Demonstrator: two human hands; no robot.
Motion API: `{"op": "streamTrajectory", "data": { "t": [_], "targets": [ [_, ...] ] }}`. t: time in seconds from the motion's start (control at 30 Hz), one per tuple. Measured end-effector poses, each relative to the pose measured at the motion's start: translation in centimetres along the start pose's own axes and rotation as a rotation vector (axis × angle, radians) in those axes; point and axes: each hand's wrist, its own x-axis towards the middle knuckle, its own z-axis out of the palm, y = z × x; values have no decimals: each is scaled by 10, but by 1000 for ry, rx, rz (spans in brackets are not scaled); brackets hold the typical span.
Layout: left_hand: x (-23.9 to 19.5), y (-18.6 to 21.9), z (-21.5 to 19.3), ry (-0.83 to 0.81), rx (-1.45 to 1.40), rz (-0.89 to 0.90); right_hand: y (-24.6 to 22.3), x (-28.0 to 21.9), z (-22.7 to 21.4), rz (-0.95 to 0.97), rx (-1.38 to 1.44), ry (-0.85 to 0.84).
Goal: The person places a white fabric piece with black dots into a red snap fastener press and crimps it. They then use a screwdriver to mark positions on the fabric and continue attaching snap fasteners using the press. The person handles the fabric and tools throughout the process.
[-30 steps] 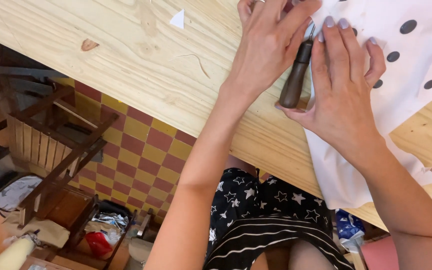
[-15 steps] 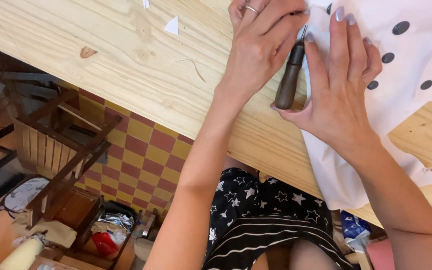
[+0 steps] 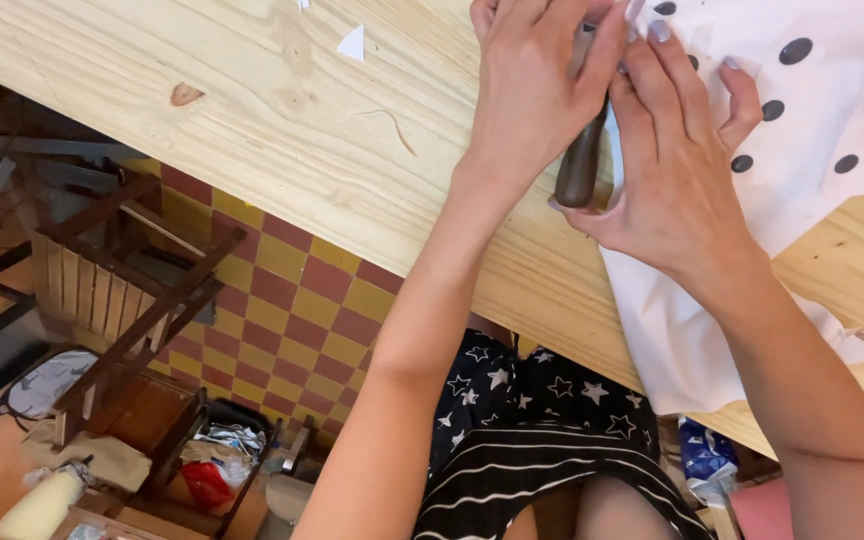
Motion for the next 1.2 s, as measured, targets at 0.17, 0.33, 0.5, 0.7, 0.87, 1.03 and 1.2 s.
{"op": "streamTrajectory", "data": {
  "t": [0.17,0.33,0.5,0.7,0.87,1.03,1.2],
  "targets": [
    [2,12,16,49,121,-114,-2,1,1,36,19,-5],
    [-9,19,19,72,144,-251,-2,-3,7,30,3,28],
    [-3,34,6,80,28,-399,-4,-2,14,44,37,71],
    [1,36,2,154,-99,-530,-14,6,13,-2,-6,105],
    [-10,28,9,227,-166,-536,-23,5,19,-26,-110,189],
    [-15,21,16,217,-179,-524,-47,-11,40,127,-42,284],
    [-12,22,15,157,-162,-549,-67,-10,49,442,204,198]
  ]
}}
